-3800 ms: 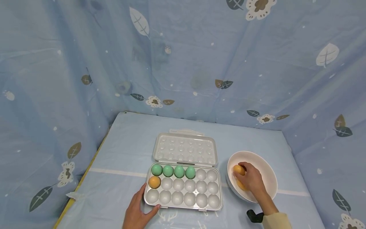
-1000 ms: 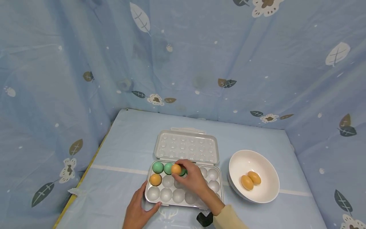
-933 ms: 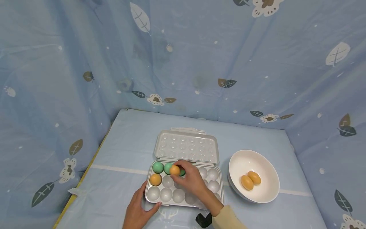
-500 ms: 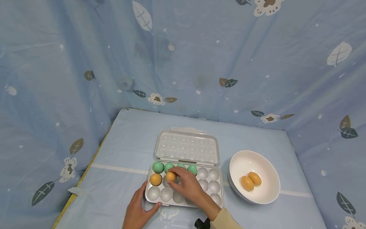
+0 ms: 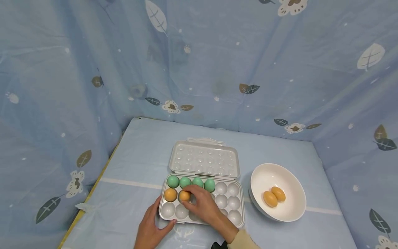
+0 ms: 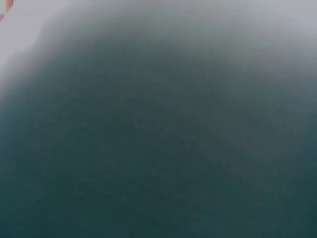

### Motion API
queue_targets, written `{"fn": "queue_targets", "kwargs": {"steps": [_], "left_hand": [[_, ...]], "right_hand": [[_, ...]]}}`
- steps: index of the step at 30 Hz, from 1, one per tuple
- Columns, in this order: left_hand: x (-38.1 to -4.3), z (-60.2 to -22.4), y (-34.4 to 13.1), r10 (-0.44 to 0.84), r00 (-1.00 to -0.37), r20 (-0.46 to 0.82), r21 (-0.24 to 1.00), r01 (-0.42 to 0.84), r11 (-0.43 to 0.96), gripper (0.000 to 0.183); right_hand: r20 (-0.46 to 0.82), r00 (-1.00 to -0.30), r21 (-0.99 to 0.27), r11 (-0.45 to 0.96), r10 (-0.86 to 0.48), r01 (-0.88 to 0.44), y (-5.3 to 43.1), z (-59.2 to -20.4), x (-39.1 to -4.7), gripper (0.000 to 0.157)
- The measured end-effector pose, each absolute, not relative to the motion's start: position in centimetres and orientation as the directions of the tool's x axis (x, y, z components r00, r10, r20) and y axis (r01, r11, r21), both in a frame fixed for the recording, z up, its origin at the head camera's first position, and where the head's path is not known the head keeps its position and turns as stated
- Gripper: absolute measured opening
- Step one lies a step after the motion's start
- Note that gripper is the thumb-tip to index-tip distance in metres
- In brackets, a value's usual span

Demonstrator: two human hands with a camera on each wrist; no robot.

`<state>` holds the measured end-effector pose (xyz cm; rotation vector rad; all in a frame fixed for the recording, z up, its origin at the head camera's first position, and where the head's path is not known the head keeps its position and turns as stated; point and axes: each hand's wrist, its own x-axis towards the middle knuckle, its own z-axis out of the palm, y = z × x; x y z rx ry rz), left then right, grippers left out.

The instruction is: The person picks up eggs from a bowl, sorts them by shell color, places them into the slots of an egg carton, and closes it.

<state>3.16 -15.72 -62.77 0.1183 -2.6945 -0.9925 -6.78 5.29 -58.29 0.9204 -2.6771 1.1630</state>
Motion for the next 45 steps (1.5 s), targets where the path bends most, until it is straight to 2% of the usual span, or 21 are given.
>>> {"fn": "queue_targets", "kwargs": {"steps": [8,15,26,38,45], "left_hand": [[3.2,-62.6,-15.6,-0.168,-0.965,0.202,0.652,0.005,0.758,0.108],[3.2,-62.9,-15.7,-0.174,-0.958,0.229,0.643,0.015,0.766,0.108],[3.0,-63.2,-15.8,-0.167,-0.943,0.287,0.664,0.07,0.744,0.11],[2.9,-62.9,-15.6,-0.163,-0.957,0.24,0.642,0.03,0.766,0.109],[3.2,-62.8,-15.8,-0.158,-0.966,0.204,0.647,0.012,0.762,0.107]], "right_hand": [[0.322,-0.811,-0.618,0.541,-0.489,-0.571,5.4,-58.4,-6.7,0.034],[0.352,-0.801,-0.645,0.495,-0.484,-0.582,6.7,-56.0,-7.3,0.039],[0.453,-0.804,-0.552,0.588,-0.385,-0.592,12.8,-53.5,-9.9,0.046],[0.426,-0.87,-0.538,0.704,-0.248,-0.464,19.1,-52.7,-10.9,0.05],[0.465,-0.866,-0.531,0.724,-0.186,-0.441,21.9,-52.6,-11.2,0.051]]}}
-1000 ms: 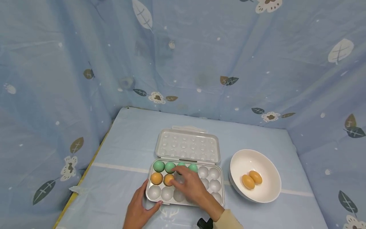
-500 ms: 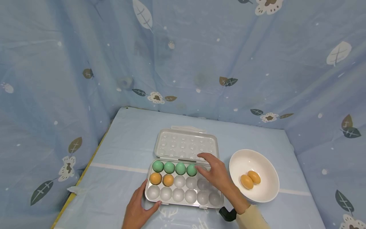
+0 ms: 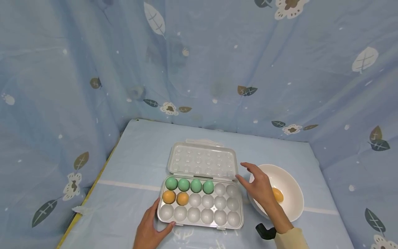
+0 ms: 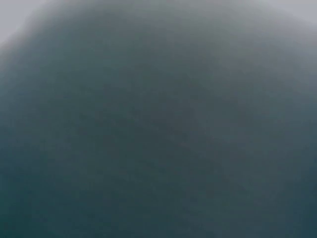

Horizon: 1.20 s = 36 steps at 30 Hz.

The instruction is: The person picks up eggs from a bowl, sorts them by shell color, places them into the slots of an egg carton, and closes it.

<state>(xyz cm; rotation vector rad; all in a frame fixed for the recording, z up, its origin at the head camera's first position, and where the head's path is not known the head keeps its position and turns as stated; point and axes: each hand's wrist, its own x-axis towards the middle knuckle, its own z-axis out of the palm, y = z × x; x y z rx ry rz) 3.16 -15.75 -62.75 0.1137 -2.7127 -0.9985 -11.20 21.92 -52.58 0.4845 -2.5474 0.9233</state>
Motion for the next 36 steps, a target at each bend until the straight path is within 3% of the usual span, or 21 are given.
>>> {"fn": "queue_targets", "kwargs": {"steps": [15,23,31,36], "left_hand": [[3.0,-61.9,-15.7,-0.151,-0.989,0.012,0.672,-0.104,0.733,0.11],[2.8,-61.7,-15.6,-0.158,-0.987,-0.022,0.658,-0.134,0.741,0.112],[2.7,-61.1,-15.5,-0.164,-0.983,-0.087,0.655,-0.181,0.734,0.114],[2.8,-61.0,-15.5,-0.16,-0.984,-0.075,0.643,-0.171,0.746,0.114]], "right_hand": [[0.422,-0.905,-0.529,0.796,-0.055,-0.295,27.1,-53.2,-10.4,0.051],[0.361,-0.932,-0.522,0.833,0.02,-0.184,29.5,-53.7,-9.5,0.055],[0.349,-0.936,-0.51,0.846,0.038,-0.156,31.2,-54.3,-8.7,0.054],[0.261,-0.963,-0.514,0.854,0.063,-0.083,31.9,-54.7,-8.1,0.055]]}}
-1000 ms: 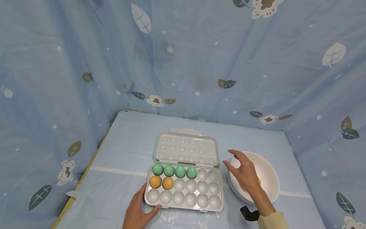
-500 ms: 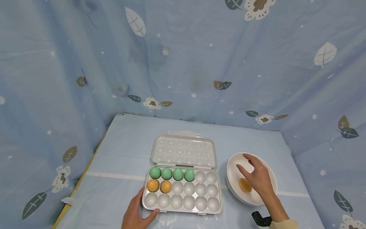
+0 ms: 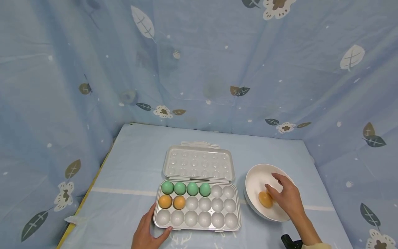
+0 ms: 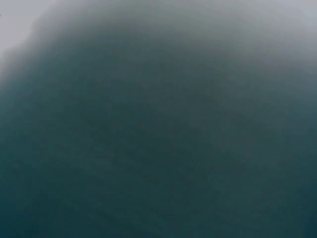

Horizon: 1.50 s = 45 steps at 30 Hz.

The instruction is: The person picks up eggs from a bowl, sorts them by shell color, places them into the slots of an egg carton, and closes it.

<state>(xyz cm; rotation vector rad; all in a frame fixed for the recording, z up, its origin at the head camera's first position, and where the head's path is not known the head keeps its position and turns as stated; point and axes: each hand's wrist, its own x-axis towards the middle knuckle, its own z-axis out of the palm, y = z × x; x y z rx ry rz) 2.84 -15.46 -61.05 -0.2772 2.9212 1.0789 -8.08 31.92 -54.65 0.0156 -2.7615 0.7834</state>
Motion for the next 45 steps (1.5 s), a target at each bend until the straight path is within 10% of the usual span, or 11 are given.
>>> {"fn": "queue_targets", "kwargs": {"steps": [28,45], "left_hand": [[3.0,-61.2,-15.4,-0.168,-0.984,-0.066,0.649,-0.17,0.742,0.114],[3.0,-61.4,-15.4,-0.159,-0.986,-0.055,0.66,-0.155,0.735,0.113]], "right_hand": [[-0.096,-0.989,-0.427,0.893,0.112,0.143,32.6,-55.8,-8.0,0.055],[-0.005,-0.993,-0.453,0.885,0.117,0.106,32.4,-55.4,-8.0,0.048]]}}
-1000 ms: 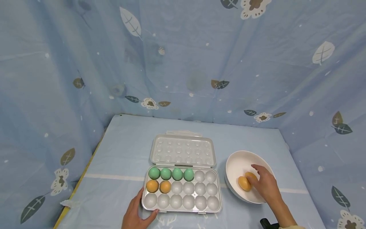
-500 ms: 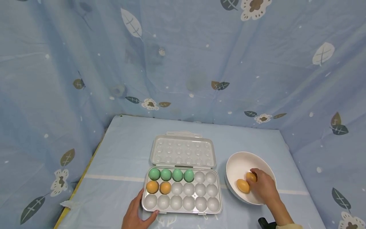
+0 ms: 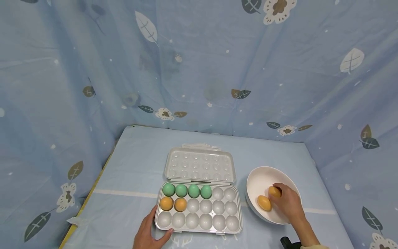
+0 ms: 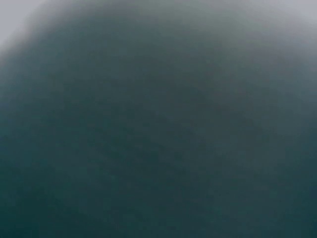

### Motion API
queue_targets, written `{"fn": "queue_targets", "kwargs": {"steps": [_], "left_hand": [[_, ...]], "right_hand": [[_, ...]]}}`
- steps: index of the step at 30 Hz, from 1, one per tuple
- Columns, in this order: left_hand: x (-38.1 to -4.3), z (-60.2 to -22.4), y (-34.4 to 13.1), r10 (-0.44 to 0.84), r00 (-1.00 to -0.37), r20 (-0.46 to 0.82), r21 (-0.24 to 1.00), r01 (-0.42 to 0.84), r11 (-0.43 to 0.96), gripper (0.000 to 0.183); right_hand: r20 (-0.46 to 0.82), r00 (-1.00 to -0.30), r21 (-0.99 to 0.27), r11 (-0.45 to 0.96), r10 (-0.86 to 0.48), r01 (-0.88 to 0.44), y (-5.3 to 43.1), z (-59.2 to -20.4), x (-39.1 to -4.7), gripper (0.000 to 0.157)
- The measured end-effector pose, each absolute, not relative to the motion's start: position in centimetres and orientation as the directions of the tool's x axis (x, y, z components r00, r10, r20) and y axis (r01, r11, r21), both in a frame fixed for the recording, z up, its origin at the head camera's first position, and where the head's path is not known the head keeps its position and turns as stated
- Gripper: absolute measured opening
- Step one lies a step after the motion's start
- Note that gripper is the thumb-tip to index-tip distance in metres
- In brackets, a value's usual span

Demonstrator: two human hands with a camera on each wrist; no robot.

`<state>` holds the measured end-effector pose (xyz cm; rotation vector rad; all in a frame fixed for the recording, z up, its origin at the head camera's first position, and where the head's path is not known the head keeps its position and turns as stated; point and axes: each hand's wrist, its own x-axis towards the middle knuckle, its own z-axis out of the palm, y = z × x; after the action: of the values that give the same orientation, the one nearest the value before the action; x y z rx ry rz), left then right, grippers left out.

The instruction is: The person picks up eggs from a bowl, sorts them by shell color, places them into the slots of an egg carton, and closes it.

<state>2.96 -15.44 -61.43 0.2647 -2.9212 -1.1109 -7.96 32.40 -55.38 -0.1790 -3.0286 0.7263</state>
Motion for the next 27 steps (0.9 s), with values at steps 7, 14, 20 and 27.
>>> {"fn": "queue_targets", "kwargs": {"steps": [7,14,20,27], "left_hand": [[3.0,-61.5,-15.4,-0.165,-0.985,-0.05,0.662,-0.157,0.733,0.113],[3.0,-61.8,-15.4,-0.176,-0.984,-0.017,0.653,-0.144,0.744,0.111],[2.9,-61.4,-15.5,-0.168,-0.985,-0.049,0.658,-0.159,0.736,0.113],[3.0,-61.2,-15.4,-0.167,-0.985,-0.036,0.652,-0.15,0.743,0.111]], "right_hand": [[0.147,-0.983,-0.561,0.828,0.113,0.011,31.6,-53.8,-8.6,0.045],[0.211,-0.972,-0.62,0.783,0.106,-0.049,30.0,-52.5,-9.4,0.046],[0.256,-0.96,-0.66,0.746,0.111,-0.09,28.4,-52.0,-10.1,0.044],[0.277,-0.956,-0.695,0.706,0.094,-0.132,26.4,-51.9,-10.8,0.043]]}}
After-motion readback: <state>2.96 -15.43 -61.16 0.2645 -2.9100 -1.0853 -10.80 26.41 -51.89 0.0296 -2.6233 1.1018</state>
